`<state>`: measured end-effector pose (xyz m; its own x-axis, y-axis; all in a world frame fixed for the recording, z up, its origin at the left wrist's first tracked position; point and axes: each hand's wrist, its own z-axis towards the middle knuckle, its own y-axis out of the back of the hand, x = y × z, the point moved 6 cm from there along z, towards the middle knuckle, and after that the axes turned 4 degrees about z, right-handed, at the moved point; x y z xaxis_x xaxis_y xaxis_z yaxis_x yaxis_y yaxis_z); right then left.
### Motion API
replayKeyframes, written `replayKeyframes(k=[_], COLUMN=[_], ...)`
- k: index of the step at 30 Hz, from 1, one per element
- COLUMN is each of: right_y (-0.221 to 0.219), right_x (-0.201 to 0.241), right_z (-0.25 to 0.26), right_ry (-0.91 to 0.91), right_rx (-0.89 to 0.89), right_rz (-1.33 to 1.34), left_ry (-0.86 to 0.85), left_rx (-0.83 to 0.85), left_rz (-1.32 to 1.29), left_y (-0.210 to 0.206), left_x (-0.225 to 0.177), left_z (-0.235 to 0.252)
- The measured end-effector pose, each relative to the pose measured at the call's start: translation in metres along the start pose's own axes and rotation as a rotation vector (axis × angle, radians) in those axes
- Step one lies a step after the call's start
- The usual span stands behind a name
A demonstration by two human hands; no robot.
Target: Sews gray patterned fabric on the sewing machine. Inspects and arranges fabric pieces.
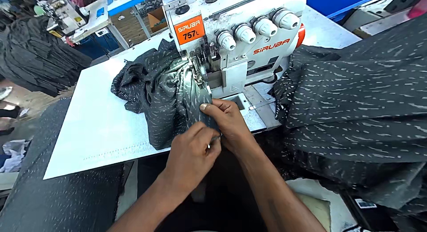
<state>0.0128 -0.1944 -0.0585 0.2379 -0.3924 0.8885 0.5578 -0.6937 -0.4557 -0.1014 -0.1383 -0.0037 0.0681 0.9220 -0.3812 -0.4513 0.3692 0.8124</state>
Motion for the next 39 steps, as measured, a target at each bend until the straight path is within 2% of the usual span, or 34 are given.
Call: replayKeyframes(k=[5, 10, 12, 14, 15, 18, 20, 23, 26, 28, 30, 32, 33, 35, 36, 37, 39], right_y=[-0.005, -0.043, -0.054, -0.047, -0.037, -0.002, 0.010, 0.009, 0.003, 0.004, 0.005, 0.003, 0.001, -0.002, -0.001, 0.001, 0.002], right_x=[-0.007, -0.034, -0.045, -0.048, -0.046, -0.018, 0.003, 0.019, 0.009, 0.001, -0.005, -0.010, -0.009, -0.009, -0.010, -0.012, -0.012], right_z=[-0.019, -0.019, -0.016, -0.021, -0.026, -0.034, -0.025, -0.012, -0.017, -0.024, -0.026, -0.026, -0.027, -0.029, -0.030, -0.030, -0.031], right_ry=[0.004, -0.233, -0.322, -0.359, -0.331, -0.085, 0.044, 0.042, -0.044, -0.068, -0.080, -0.095, -0.099, -0.118, -0.128, -0.136, -0.144], right_rx=[-0.006, 0.228, 0.267, 0.229, 0.172, 0.012, -0.030, -0.009, 0.050, 0.043, 0.028, 0.021, 0.026, 0.044, 0.047, 0.044, 0.038], right_rz=[0.195, 0.804, 0.897, 0.755, 0.538, -0.094, -0.236, -0.225, -0.098, -0.031, 0.005, 0.026, 0.034, 0.065, 0.078, 0.090, 0.109], left_ry=[-0.051, -0.046, -0.011, -0.006, -0.014, -0.070, -0.105, -0.130, -0.072, 0.059, 0.284, 0.547, 0.625, 0.665, 0.637, 0.582, 0.439], left_rx=[-0.001, 0.055, 0.091, 0.089, 0.070, 0.030, 0.030, 0.033, 0.084, 0.006, -0.088, -0.011, 0.034, 0.087, 0.045, -0.041, -0.225], left_rz=[0.081, 0.172, 0.205, 0.241, 0.254, 0.239, 0.228, 0.192, 0.019, -0.093, -0.104, -0.216, -0.339, -0.533, -0.504, -0.364, 0.033], left_y=[0.010, 0.012, 0.013, 0.017, 0.018, 0.015, 0.007, -0.001, 0.012, 0.040, 0.067, 0.069, 0.063, 0.051, 0.056, 0.070, 0.114], left_x=[0.009, 0.014, 0.014, 0.014, 0.014, 0.012, 0.007, 0.004, 0.012, 0.035, 0.077, 0.124, 0.138, 0.151, 0.158, 0.162, 0.166], left_z=[0.035, 0.061, 0.063, 0.054, 0.045, 0.024, 0.017, 0.012, 0.005, 0.003, 0.009, 0.017, 0.020, 0.029, 0.036, 0.045, 0.067])
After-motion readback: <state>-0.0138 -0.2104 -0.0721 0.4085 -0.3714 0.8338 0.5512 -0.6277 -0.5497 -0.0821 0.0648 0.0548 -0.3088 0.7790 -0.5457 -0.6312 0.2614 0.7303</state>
